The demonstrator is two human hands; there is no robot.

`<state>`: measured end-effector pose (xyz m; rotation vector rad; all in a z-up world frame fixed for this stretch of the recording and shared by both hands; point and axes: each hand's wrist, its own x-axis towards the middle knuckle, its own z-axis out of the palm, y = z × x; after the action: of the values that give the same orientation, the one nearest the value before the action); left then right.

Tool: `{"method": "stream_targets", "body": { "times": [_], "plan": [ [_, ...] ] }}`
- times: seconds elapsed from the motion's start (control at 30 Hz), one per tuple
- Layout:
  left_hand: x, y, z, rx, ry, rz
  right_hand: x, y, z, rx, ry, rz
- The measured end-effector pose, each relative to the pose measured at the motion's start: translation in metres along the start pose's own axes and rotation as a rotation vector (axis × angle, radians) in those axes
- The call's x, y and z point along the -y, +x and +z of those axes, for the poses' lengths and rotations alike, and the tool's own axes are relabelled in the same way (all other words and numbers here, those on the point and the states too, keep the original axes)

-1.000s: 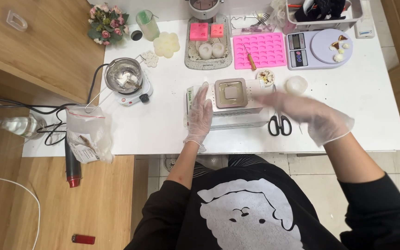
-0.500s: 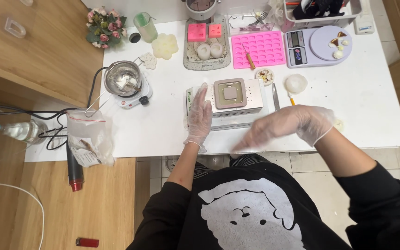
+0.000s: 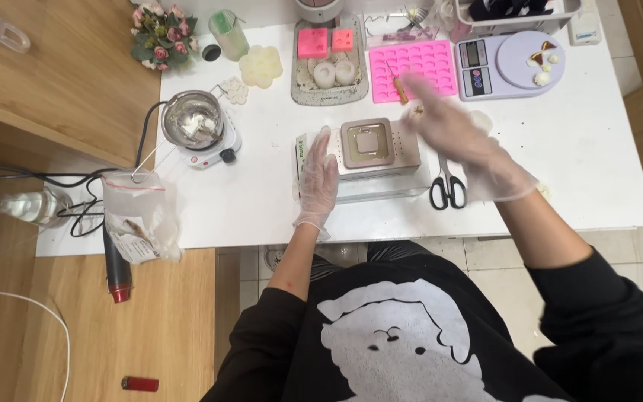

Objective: Preparing and processing wax for candle production in a studio.

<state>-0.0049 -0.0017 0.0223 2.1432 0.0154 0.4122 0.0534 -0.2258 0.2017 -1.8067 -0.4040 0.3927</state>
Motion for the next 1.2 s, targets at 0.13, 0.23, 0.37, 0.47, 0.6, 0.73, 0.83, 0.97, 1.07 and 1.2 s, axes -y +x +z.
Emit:
{"method": "stream_targets", "body": {
  "times": [0.13, 0.23, 0.37, 0.47, 0.6, 0.73, 0.83, 0.97, 1.07, 1.2],
  "plan": [
    [0.013, -0.003, 0.006, -0.012, 0.018, 0.045, -0.011, -0.007, -0.006, 0.610, -0.274, 0.250],
    [0.012, -0.003, 0.005, -0.022, 0.005, 0.046, 0.006, -0.008, 0.000, 1.035, -0.448, 0.402],
    [0.014, 0.001, 0.006, -0.014, -0.016, 0.025, 0.011, 0.001, -0.002, 0.145, -0.160, 0.390],
    [0.019, -0.003, 0.009, -0.019, 0.010, 0.035, -0.012, 0.000, -0.010, 0.785, -0.273, 0.449],
    [0.013, -0.003, 0.007, -0.005, -0.016, 0.015, 0.042, -0.015, 0.007, 0.116, -0.269, 0.601],
    [0.013, -0.003, 0.007, -0.014, -0.022, 0.011, -0.019, -0.007, -0.017, 0.806, -0.210, 0.386],
    [0.019, 0.000, 0.009, -0.024, 0.006, 0.055, 0.004, -0.009, -0.017, 1.250, -0.159, 0.206],
    [0.013, -0.007, 0.006, -0.003, -0.026, 0.020, 0.008, -0.009, -0.020, 0.124, -0.310, 0.532],
    [0.019, -0.001, 0.009, -0.007, 0.008, 0.032, -0.021, -0.003, -0.030, 0.481, -0.374, 0.352],
    [0.023, -0.006, 0.009, 0.014, 0.016, -0.003, 0.012, -0.009, -0.026, 0.349, -0.373, 0.275]
  ]
}}
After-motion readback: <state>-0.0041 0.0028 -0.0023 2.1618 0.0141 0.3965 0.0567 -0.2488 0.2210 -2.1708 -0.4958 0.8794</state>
